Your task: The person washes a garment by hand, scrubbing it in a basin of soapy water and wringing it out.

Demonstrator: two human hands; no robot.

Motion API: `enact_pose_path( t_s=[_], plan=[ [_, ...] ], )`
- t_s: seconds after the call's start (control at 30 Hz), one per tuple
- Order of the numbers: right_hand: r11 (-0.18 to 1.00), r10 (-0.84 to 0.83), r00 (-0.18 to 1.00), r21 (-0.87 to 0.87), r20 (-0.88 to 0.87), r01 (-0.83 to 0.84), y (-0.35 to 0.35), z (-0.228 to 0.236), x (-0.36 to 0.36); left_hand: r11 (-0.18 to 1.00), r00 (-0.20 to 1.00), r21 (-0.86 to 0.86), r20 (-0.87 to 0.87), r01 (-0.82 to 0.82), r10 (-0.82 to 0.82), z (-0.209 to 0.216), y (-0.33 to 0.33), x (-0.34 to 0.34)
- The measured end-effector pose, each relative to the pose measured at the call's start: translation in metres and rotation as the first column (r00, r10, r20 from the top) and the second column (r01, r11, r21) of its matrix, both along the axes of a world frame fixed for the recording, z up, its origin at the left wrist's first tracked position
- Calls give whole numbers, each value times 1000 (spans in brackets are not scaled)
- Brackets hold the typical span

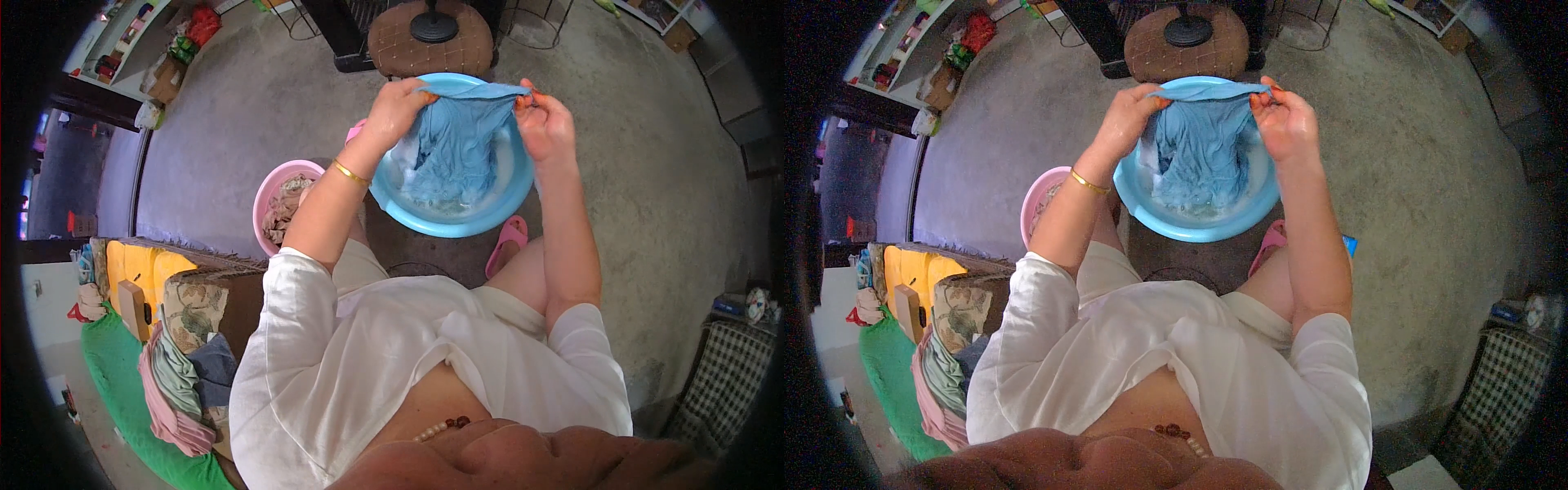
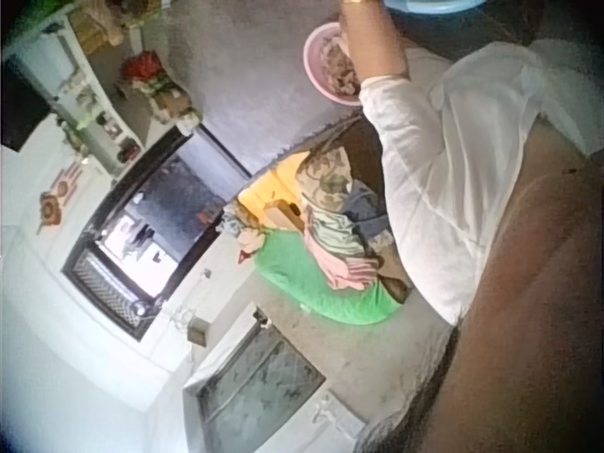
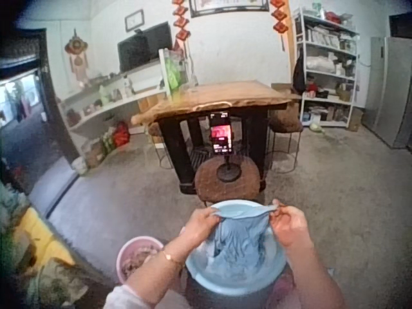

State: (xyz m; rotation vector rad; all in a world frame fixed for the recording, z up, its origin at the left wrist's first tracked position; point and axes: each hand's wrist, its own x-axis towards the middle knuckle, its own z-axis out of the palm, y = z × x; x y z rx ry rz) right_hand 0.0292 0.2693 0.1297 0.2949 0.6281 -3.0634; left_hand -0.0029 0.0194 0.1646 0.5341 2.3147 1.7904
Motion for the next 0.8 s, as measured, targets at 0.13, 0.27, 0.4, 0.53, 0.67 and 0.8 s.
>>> enact_pose_path(
  t_s=[0.13, 0.27, 0.4, 0.53, 0.67, 0.8],
  plan=[
    [978, -23, 998, 206, -56, 34, -20, 26, 13, 960, 977, 278, 213, -29, -32, 28, 13, -1],
    [785, -105, 990, 604, -91, 139, -32, 21, 25, 920, 899, 372, 434, -120, -59, 34, 19, -11],
    [-109, 259, 964, 993, 68, -41, -66, 5, 44, 884, 860, 411, 511, -222, -22, 22, 26, -18],
    [-437, 126, 978, 876, -164, 203, -81, -36, 41, 814, 829, 488, 558, -315, -14, 12, 29, -17],
    [160, 78, 985, 974, 151, -162, -43, -54, 24, 880, 833, 369, 551, -300, 53, -6, 9, -40],
    [710, 132, 976, 670, 174, -215, -38, -37, 22, 877, 753, 350, 658, -329, 20, -41, -14, -51]
  ],
)
